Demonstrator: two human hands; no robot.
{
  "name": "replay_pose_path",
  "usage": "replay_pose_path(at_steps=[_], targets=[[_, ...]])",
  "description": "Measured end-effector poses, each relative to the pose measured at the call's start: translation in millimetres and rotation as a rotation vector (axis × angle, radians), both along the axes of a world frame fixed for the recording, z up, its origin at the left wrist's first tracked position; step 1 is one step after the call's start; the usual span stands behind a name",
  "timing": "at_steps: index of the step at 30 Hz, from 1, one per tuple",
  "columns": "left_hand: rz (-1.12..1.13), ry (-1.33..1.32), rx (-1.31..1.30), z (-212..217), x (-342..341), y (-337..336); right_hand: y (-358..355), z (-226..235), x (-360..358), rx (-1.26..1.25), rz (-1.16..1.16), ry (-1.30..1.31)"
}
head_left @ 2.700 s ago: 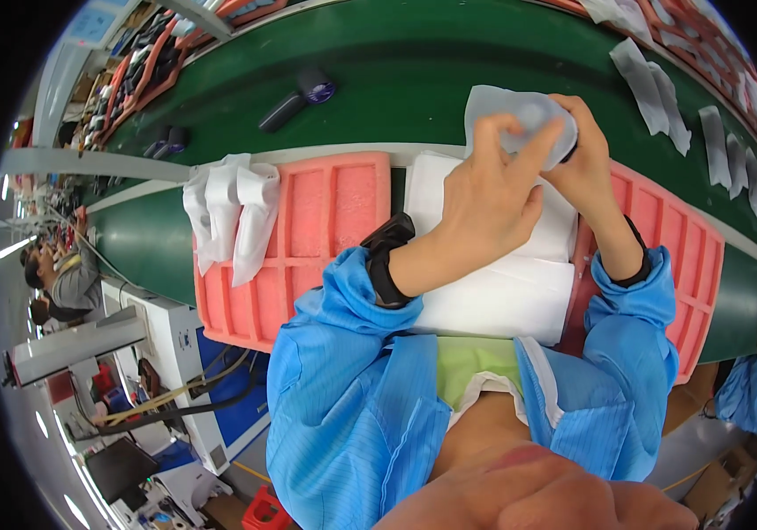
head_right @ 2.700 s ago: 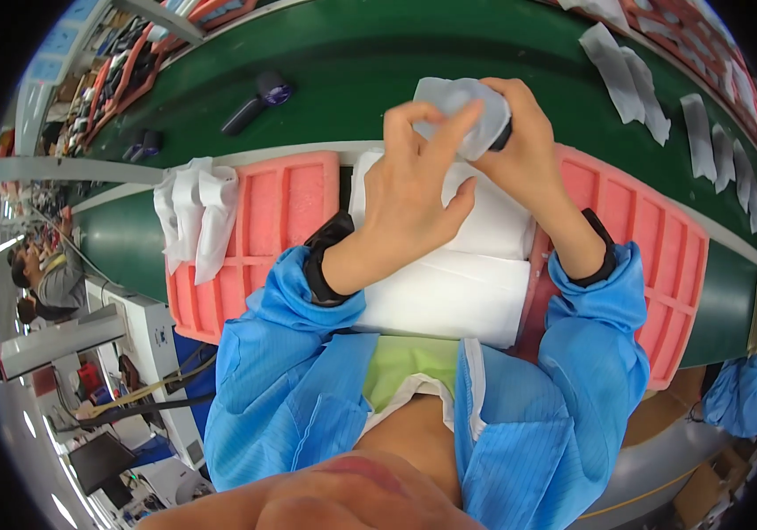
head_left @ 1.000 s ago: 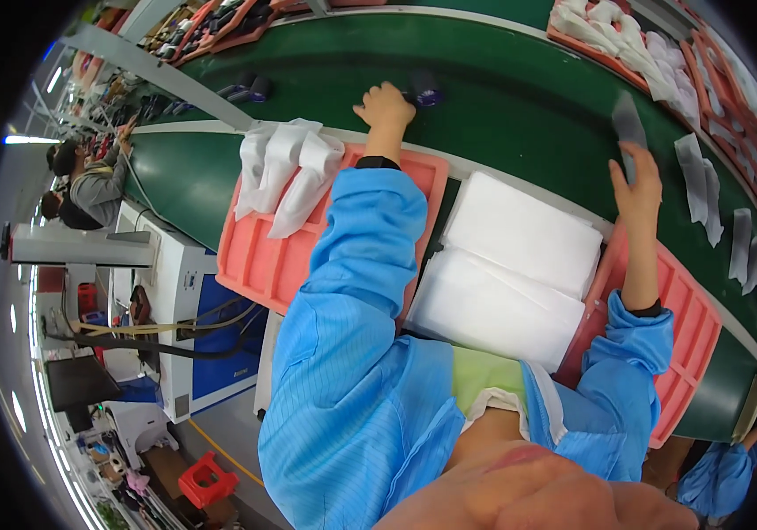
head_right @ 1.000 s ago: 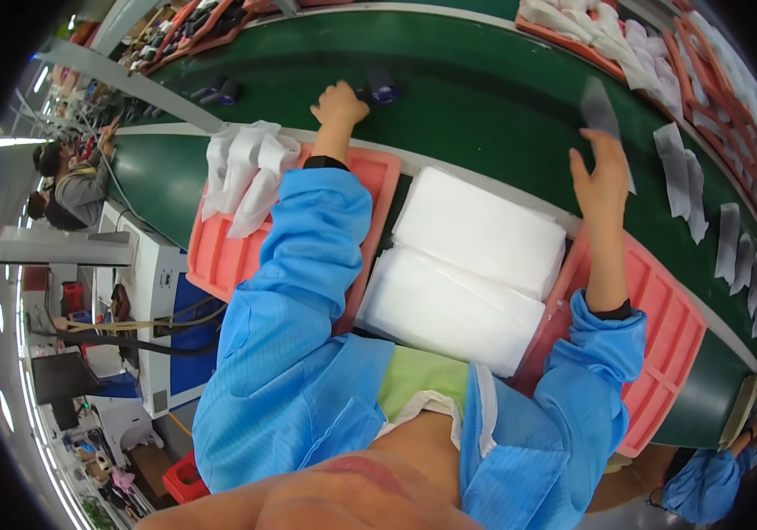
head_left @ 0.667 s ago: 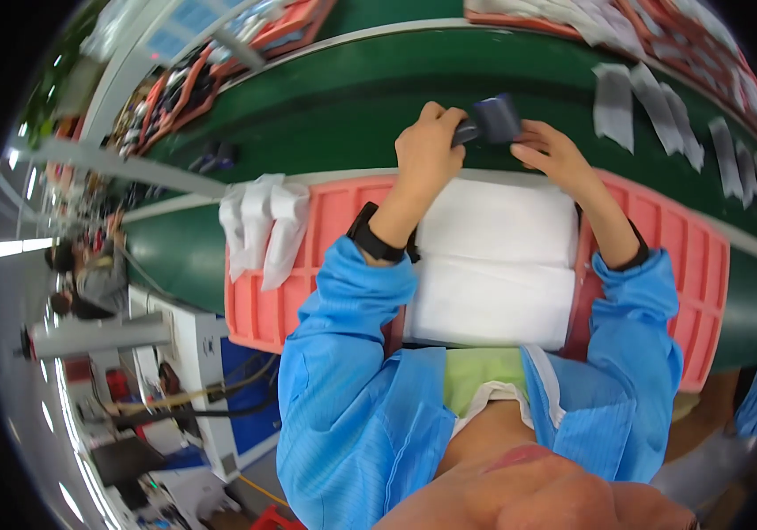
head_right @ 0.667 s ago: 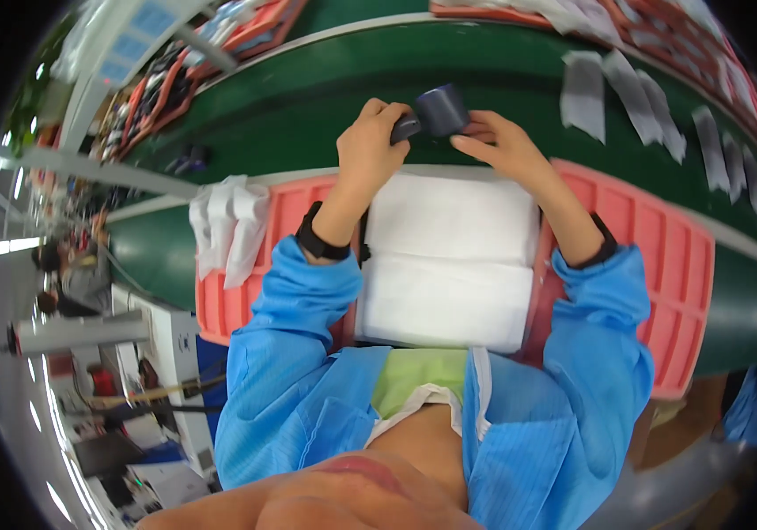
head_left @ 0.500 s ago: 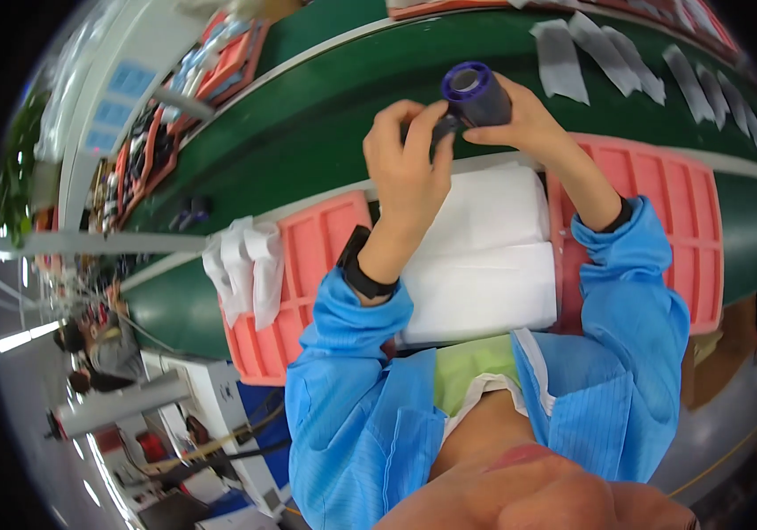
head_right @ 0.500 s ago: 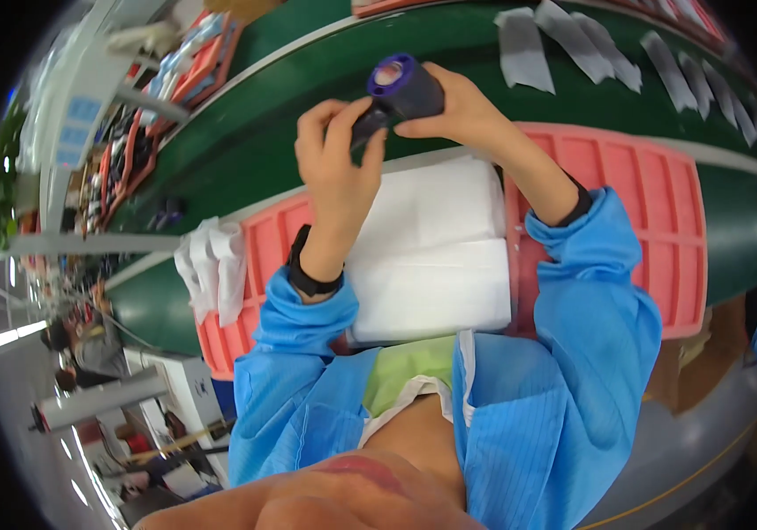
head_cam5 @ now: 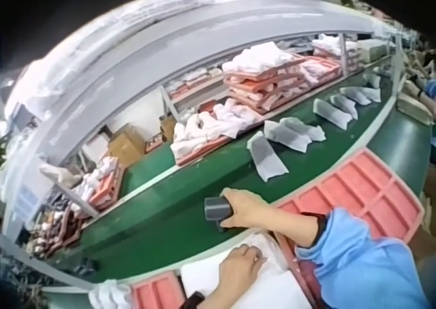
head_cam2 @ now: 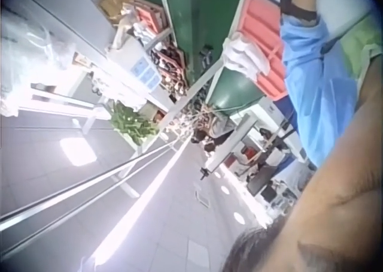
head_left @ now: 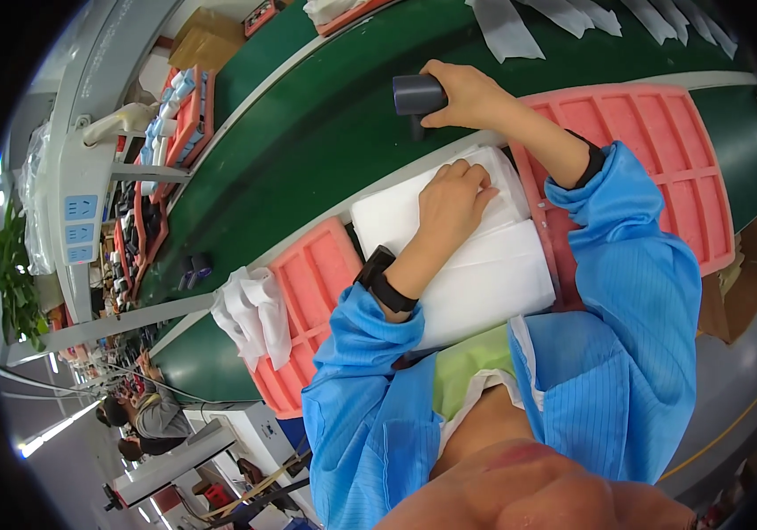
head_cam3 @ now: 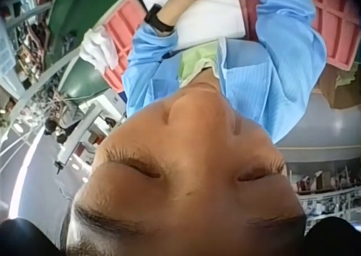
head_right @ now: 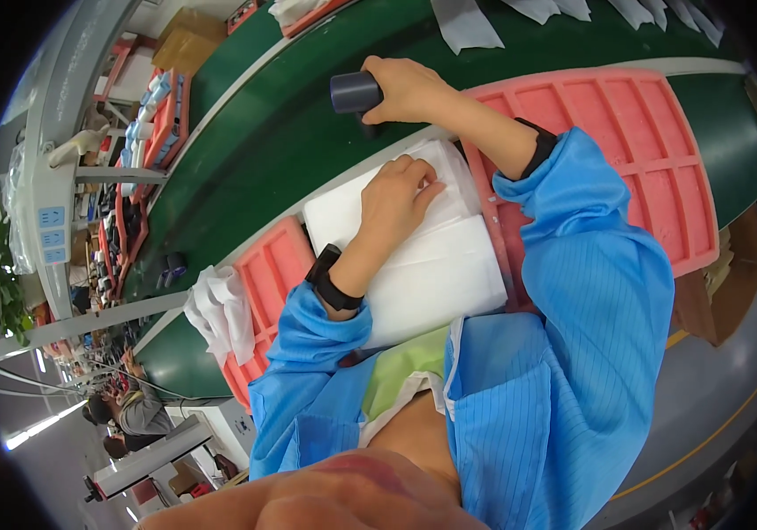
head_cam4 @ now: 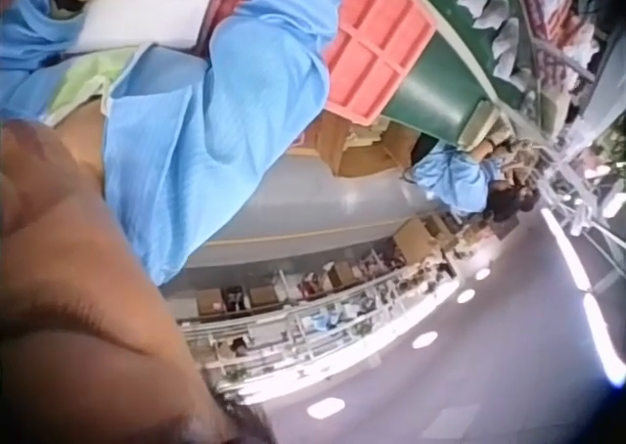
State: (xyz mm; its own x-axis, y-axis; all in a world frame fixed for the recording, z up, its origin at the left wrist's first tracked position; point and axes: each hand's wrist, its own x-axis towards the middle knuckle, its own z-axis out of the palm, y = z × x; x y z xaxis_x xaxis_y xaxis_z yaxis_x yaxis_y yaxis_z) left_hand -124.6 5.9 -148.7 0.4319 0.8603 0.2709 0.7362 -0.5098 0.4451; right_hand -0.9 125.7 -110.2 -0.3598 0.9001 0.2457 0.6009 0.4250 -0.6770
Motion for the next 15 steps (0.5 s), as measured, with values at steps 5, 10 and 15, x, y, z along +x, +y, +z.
replay_pose_path(at_steps=[5,10,15], targets=[[0.006,-0.141,-0.208,-3,-17,6,8,-3,5,-0.004,0.032,-0.029],[0.044,-0.762,-0.365,8,-46,13,8,-5,1,-0.001,0.067,0.085],[0.149,-0.937,-0.505,32,-65,14,3,3,-1,0.086,0.139,0.202]])
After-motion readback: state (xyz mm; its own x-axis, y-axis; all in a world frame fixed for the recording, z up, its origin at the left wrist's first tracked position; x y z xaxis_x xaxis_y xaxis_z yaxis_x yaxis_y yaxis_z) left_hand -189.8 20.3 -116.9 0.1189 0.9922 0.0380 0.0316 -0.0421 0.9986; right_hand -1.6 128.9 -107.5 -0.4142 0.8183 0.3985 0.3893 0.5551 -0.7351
